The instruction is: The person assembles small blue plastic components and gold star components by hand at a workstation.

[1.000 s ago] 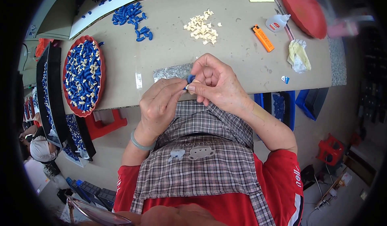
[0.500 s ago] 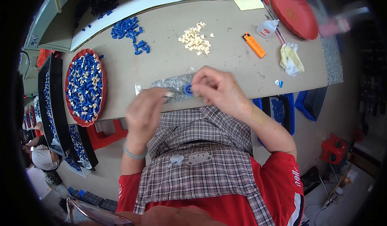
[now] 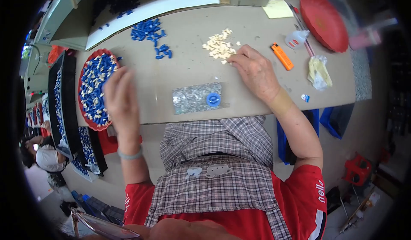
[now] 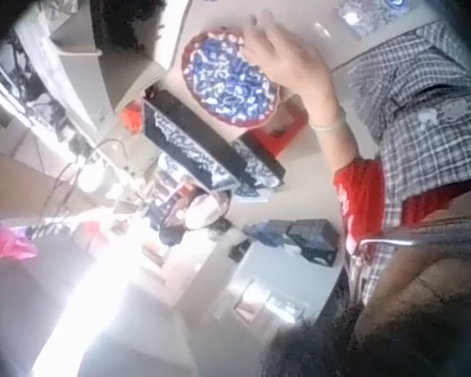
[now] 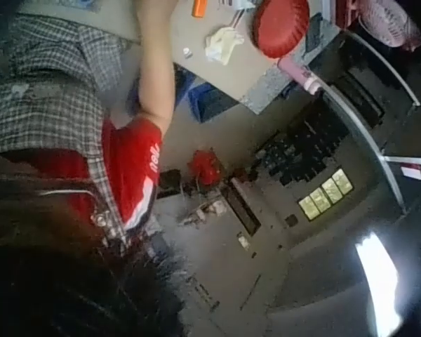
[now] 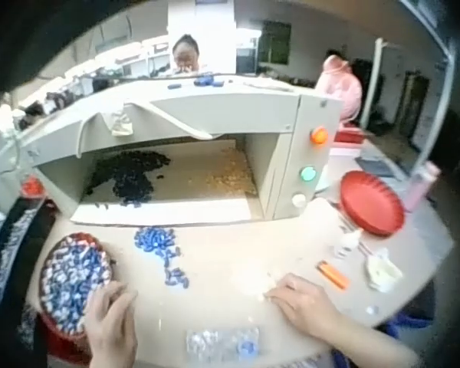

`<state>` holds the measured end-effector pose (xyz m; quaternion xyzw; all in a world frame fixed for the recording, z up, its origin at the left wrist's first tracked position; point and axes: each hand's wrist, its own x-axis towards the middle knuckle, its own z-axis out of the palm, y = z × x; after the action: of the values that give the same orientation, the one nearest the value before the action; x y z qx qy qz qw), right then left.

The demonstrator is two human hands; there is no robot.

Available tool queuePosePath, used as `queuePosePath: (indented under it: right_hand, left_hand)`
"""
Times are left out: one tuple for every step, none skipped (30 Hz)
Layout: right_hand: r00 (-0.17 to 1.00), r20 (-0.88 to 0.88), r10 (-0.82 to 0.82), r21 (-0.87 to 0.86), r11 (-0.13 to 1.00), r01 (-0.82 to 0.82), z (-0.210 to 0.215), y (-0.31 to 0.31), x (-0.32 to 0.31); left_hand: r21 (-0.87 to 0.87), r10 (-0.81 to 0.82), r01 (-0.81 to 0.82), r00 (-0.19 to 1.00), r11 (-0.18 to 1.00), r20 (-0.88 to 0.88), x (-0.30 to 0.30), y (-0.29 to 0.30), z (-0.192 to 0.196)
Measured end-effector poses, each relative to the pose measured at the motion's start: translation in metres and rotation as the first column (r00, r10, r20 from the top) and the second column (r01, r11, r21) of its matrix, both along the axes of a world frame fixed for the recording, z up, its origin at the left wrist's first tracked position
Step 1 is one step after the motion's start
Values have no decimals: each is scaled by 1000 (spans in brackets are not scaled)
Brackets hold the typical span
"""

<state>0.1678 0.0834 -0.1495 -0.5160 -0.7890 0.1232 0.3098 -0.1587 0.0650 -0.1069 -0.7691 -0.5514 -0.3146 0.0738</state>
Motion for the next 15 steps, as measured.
queuePosePath:
  right_hand:
    - [1000, -13, 15, 9, 1000, -15, 1, 2, 1]
    - [1000, 9, 20, -4, 1000, -20, 2, 3, 3]
    - [999, 29, 29, -16, 999, -28, 4, 4, 3]
    - [999, 21, 40, -7, 999, -40, 6, 4, 3]
    - [999, 17, 32, -24, 999, -32, 7, 3, 2]
    - [1000, 14, 25, -44, 999, -24, 7, 1, 2]
    - [999, 8, 33, -37, 999, -32, 8, -1, 2]
    - [999, -50, 8, -92, 996, -12, 8, -3, 2]
    - [995, -98, -33, -159, 987, 17, 8, -4, 4]
    - [995, -96, -39, -163, 986, 23, 8, -6, 4]
    - [977, -200, -72, -236, 971, 23, 9, -8, 4]
    - [947, -304, -108, -299, 954, 13, 10, -10, 3]
    - [946, -304, -113, -300, 954, 17, 9, -13, 4]
    - [921, -369, -128, -354, 935, -11, 6, -15, 6]
    - [891, -429, -150, -404, 914, -41, 5, -16, 6]
  left_hand:
    - [-63, -43, 45, 999, 997, 31, 10, 5, -4]
    - [-123, -52, 57, 998, 991, 43, 19, 12, -11]
    - [-140, -77, 85, 995, 987, 56, 25, 17, -12]
    - [-132, -67, 72, 997, 989, 47, 29, 24, -14]
    - [-135, -55, 61, 997, 989, 47, 31, 30, -16]
    - [-141, -44, 50, 998, 989, 47, 34, 35, -18]
    - [-134, -36, 41, 999, 990, 40, 35, 40, -20]
    - [-113, -55, 59, 998, 992, 35, 36, 44, -21]
    - [-103, -86, 89, 996, 991, 38, 40, 50, -25]
    - [-107, -91, 94, 995, 990, 40, 44, 54, -28]
    - [-124, -126, 128, 992, 984, 24, 49, 57, -31]
    - [-134, -160, 159, 987, 978, 4, 51, 58, -32]
    - [-135, -164, 163, 986, 977, 4, 53, 59, -35]
    - [-166, -155, 151, 988, 975, -12, 55, 60, -40]
    - [-196, -148, 140, 989, 971, -27, 58, 61, -42]
